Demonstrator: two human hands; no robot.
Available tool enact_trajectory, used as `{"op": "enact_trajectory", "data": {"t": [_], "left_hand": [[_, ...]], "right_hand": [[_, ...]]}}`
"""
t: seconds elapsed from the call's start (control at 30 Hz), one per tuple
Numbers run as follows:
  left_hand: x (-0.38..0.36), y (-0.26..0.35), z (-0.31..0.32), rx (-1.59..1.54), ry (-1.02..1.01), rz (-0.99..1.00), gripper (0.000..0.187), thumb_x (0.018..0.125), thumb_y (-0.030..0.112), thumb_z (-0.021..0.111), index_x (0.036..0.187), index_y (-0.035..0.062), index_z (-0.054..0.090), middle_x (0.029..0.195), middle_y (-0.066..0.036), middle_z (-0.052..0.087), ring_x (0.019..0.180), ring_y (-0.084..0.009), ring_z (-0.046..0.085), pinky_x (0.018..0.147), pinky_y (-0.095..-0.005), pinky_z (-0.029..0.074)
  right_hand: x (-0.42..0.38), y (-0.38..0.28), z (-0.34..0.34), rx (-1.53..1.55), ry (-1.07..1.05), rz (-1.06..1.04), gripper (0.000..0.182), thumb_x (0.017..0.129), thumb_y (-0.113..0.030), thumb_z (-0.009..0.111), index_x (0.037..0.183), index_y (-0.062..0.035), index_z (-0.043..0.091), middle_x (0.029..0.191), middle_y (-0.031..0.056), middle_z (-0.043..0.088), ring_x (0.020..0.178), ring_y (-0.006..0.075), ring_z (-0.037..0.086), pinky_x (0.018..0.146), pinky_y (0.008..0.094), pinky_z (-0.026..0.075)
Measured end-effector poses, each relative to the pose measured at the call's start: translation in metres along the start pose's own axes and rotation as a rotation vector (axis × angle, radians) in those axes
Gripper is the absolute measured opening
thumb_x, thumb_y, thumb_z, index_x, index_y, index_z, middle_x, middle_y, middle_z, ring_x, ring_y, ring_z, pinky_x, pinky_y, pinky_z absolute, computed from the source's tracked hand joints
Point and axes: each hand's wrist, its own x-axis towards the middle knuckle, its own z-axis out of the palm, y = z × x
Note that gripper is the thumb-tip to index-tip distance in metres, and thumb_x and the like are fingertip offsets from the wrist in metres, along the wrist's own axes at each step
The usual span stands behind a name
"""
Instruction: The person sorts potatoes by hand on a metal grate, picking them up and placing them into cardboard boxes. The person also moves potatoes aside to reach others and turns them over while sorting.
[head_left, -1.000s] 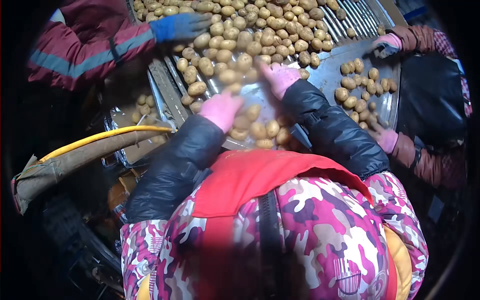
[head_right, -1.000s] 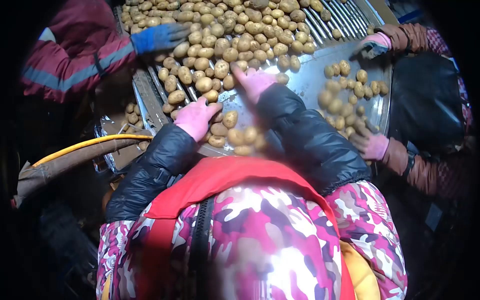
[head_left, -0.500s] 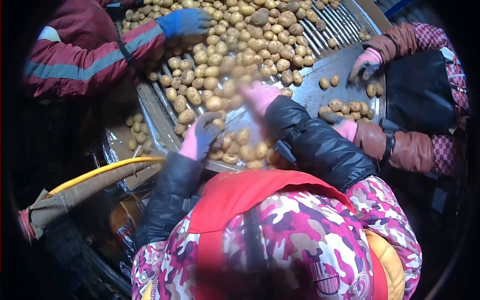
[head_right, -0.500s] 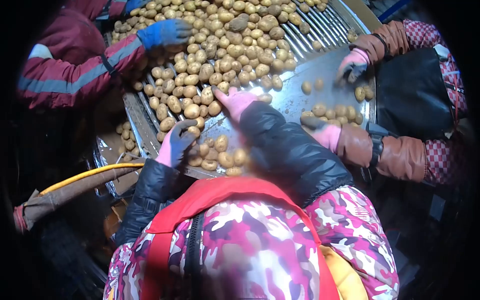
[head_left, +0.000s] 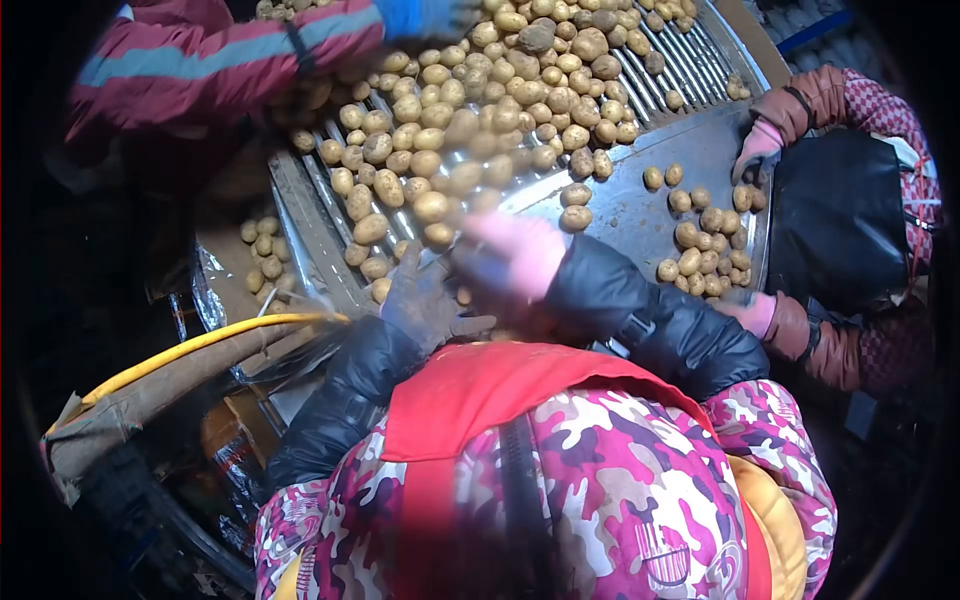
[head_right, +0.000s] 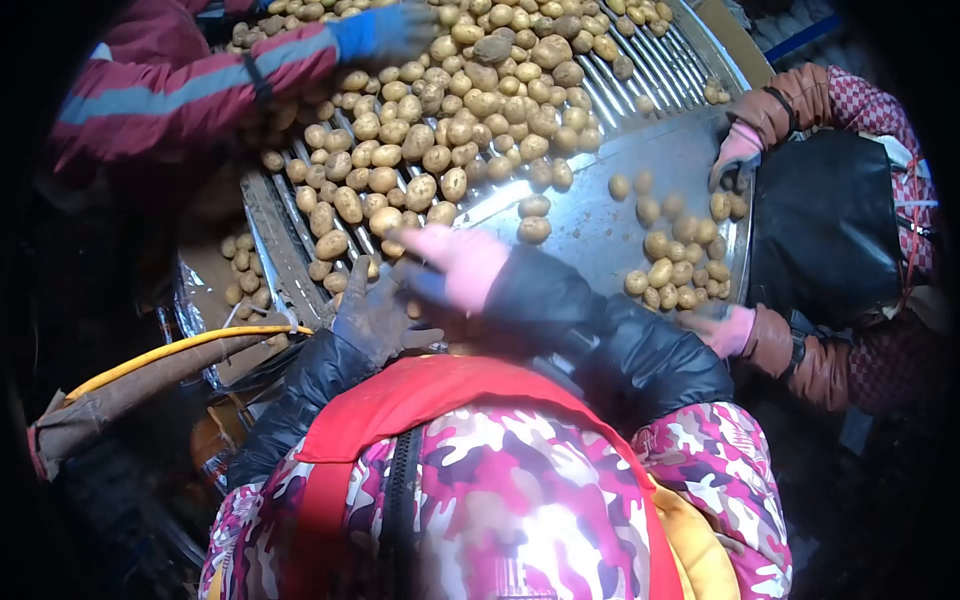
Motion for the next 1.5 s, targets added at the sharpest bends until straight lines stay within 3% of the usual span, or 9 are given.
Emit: {"op": "enact_trajectory", "data": {"t": [0.13, 0.4, 0.77, 0.8, 0.97, 1.1, 1.23, 1.37, 1.5], "left_hand": [[-0.001, -0.002, 0.007, -0.011, 0.105, -0.01, 0.063, 0.108, 0.061, 0.032, 0.144, 0.0141, 0.052, 0.137, -0.013, 0.061, 0.108, -0.0316, 0.061, 0.1, -0.0576, 0.052], [-0.014, 0.0, -0.009, -0.038, 0.029, -0.126, 0.045, 0.103, 0.043, 0.062, 0.139, 0.0162, 0.058, 0.135, -0.015, 0.064, 0.102, -0.0255, 0.067, 0.083, -0.0402, 0.057], [-0.016, -0.004, -0.017, 0.044, -0.026, -0.053, 0.045, 0.106, 0.044, 0.057, 0.14, 0.0149, 0.058, 0.14, -0.014, 0.062, 0.106, -0.0293, 0.068, 0.09, -0.0484, 0.058], [-0.015, -0.004, -0.019, 0.037, -0.044, -0.049, 0.046, 0.106, 0.045, 0.056, 0.141, 0.0149, 0.058, 0.14, -0.014, 0.062, 0.108, -0.0305, 0.068, 0.092, -0.0499, 0.058], [-0.007, -0.008, -0.032, 0.003, -0.155, 0.032, 0.053, 0.107, 0.048, 0.053, 0.149, 0.0163, 0.051, 0.15, -0.015, 0.053, 0.13, -0.0347, 0.06, 0.105, -0.0553, 0.053], [-0.001, -0.005, -0.028, -0.128, -0.233, 0.044, 0.062, 0.107, 0.053, 0.051, 0.156, 0.0166, 0.042, 0.16, -0.015, 0.042, 0.145, -0.0333, 0.046, 0.111, -0.0597, 0.047], [0.001, 0.004, -0.001, 0.153, -0.128, 0.089, 0.066, 0.106, 0.058, 0.046, 0.156, 0.0147, 0.041, 0.157, -0.011, 0.046, 0.144, -0.0327, 0.042, 0.113, -0.0633, 0.043], [-0.005, 0.006, 0.006, -0.077, 0.072, -0.021, 0.069, 0.103, 0.064, 0.048, 0.152, 0.0156, 0.046, 0.141, -0.015, 0.059, 0.117, -0.0311, 0.062, 0.103, -0.0575, 0.05], [-0.012, -0.001, -0.003, -0.108, 0.124, -0.006, 0.056, 0.102, 0.059, 0.054, 0.135, 0.014, 0.06, 0.117, -0.008, 0.064, 0.09, -0.0258, 0.064, 0.086, -0.0495, 0.056]], "right_hand": [[0.019, 0.037, -0.015, -0.05, 0.389, -0.01, 0.036, 0.097, -0.029, 0.066, 0.128, -0.0112, 0.066, 0.111, 0.0188, 0.068, 0.098, 0.0393, 0.07, 0.087, 0.0454, 0.056], [0.063, 0.073, -0.092, -0.534, 0.005, 0.549, 0.075, 0.085, -0.008, 0.069, 0.155, -0.0208, 0.048, 0.139, 0.022, 0.061, 0.122, 0.0378, 0.066, 0.098, 0.0455, 0.055], [0.061, 0.1, -0.091, -0.384, -0.165, 0.666, 0.028, 0.097, -0.022, 0.057, 0.114, -0.0065, 0.073, 0.109, 0.0195, 0.074, 0.103, 0.0341, 0.073, 0.088, 0.0452, 0.058], [0.052, 0.123, -0.079, -0.762, -0.114, 0.388, 0.023, 0.093, -0.017, 0.06, 0.11, -0.0066, 0.072, 0.104, 0.0204, 0.074, 0.102, 0.0381, 0.073, 0.088, 0.0469, 0.057], [0.018, 0.101, -0.059, -0.359, 0.09, 0.609, 0.033, 0.087, -0.01, 0.072, 0.119, -0.0085, 0.068, 0.117, 0.0222, 0.069, 0.1, 0.0416, 0.071, 0.084, 0.0468, 0.058], [-0.006, 0.074, -0.036, 0.394, 0.323, 0.584, 0.043, 0.094, -0.021, 0.072, 0.132, -0.0025, 0.066, 0.107, 0.0174, 0.074, 0.091, 0.0231, 0.074, 0.079, 0.0388, 0.061], [0.005, 0.005, -0.034, 0.172, 0.081, 0.237, 0.052, 0.093, -0.032, 0.075, 0.136, -0.0046, 0.064, 0.113, 0.0175, 0.074, 0.098, 0.027, 0.074, 0.088, 0.0393, 0.059], [0.06, 0.067, -0.059, -0.313, 0.476, 0.064, 0.046, 0.091, -0.025, 0.074, 0.132, -0.0061, 0.065, 0.12, 0.0206, 0.07, 0.107, 0.0374, 0.069, 0.092, 0.0433, 0.056], [0.098, 0.087, -0.077, -0.658, 0.179, 0.302, 0.074, 0.08, 0.003, 0.059, 0.151, -0.0141, 0.049, 0.149, 0.0209, 0.052, 0.13, 0.0433, 0.058, 0.106, 0.0473, 0.051]]}}
